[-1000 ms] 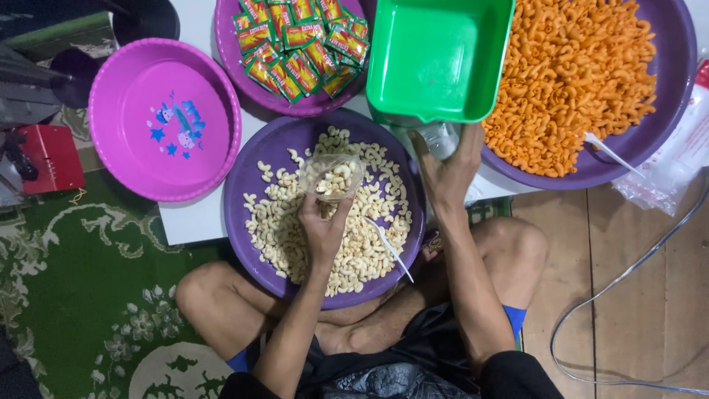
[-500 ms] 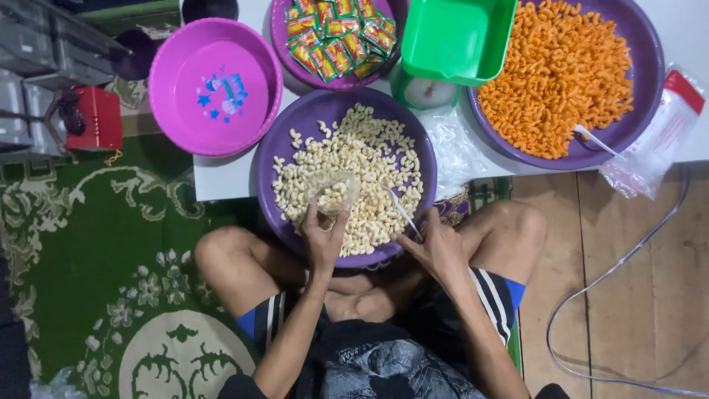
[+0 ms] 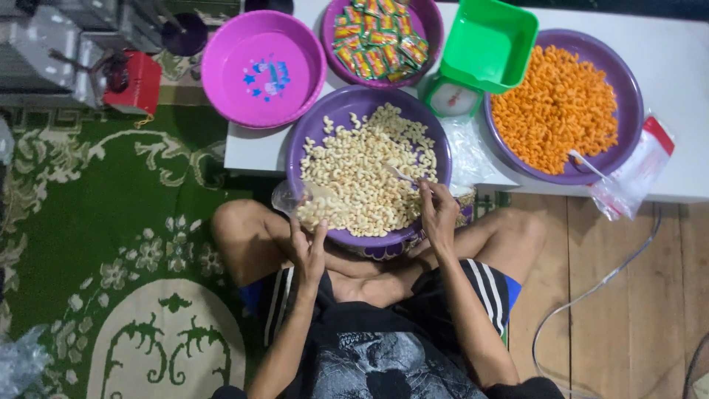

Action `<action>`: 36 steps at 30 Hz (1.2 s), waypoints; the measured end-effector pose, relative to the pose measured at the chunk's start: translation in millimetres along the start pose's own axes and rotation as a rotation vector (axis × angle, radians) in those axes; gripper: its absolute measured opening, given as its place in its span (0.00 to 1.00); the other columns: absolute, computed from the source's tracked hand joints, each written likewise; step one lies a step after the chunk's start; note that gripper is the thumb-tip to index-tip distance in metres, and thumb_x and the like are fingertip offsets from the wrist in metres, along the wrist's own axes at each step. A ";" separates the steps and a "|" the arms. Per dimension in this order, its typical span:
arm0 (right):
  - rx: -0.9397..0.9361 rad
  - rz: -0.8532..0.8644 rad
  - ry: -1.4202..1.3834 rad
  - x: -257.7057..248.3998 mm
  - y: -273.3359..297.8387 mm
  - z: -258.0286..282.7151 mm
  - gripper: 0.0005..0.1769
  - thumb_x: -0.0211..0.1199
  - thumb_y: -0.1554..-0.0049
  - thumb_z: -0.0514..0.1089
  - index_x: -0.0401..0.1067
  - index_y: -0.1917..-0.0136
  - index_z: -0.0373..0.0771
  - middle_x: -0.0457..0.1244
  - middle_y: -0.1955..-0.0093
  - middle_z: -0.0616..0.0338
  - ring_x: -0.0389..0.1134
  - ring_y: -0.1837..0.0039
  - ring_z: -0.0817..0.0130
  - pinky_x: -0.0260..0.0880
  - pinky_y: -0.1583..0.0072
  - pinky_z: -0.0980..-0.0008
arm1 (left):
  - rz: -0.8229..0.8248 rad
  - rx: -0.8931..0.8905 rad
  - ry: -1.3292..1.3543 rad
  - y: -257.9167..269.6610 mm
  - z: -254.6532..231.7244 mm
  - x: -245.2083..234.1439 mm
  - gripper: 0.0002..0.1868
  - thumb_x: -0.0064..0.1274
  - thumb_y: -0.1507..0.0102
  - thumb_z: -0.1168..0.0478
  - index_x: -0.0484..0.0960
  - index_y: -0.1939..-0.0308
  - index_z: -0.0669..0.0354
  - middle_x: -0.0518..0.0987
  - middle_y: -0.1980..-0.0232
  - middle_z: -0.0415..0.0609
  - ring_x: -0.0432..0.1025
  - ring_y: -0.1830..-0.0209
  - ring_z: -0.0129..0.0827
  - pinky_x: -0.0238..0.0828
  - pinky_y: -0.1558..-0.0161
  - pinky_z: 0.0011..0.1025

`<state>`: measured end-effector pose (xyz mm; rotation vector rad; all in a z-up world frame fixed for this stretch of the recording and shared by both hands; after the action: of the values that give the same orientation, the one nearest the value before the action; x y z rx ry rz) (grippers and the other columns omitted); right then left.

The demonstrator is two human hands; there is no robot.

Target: Manually scooping puffed snacks from a large bowl into small individual plastic bags using a spoon.

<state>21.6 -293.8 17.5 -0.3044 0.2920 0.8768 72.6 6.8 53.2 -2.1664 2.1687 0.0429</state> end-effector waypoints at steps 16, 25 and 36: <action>-0.463 0.087 0.391 33.9 78.6 71.4 0.11 0.54 0.32 0.41 0.77 0.45 0.41 0.69 0.59 0.55 0.73 0.55 0.57 0.73 0.51 0.63 | -0.168 0.034 -0.014 11.0 24.3 -39.3 0.28 0.66 0.40 0.62 0.75 0.38 0.64 0.78 0.40 0.65 0.71 0.36 0.50 0.69 0.38 0.45; -0.426 0.199 0.129 75.4 68.5 79.7 0.09 0.64 0.37 0.42 0.80 0.44 0.42 0.70 0.55 0.52 0.74 0.51 0.51 0.73 0.50 0.57 | -0.126 -0.093 0.065 37.6 56.2 -41.6 0.29 0.74 0.46 0.57 0.82 0.46 0.65 0.84 0.50 0.60 0.79 0.47 0.45 0.80 0.52 0.43; -0.256 -0.068 0.239 9.2 32.3 68.1 0.15 0.54 0.28 0.48 0.76 0.49 0.37 0.72 0.61 0.50 0.75 0.60 0.51 0.73 0.62 0.61 | -0.084 -0.135 -0.014 38.7 36.3 -45.7 0.21 0.67 0.41 0.54 0.83 0.52 0.65 0.85 0.59 0.63 0.81 0.53 0.49 0.80 0.56 0.42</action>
<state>10.3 -242.2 72.0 -0.6564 0.3887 0.8115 35.2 55.1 19.0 -2.3189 2.1226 0.2053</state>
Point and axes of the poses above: each hand's wrist, its own y-axis away from the middle knuckle, its own x-axis out of the palm, z = x × y, the point moved 8 cm from there along -y, towards the middle knuckle
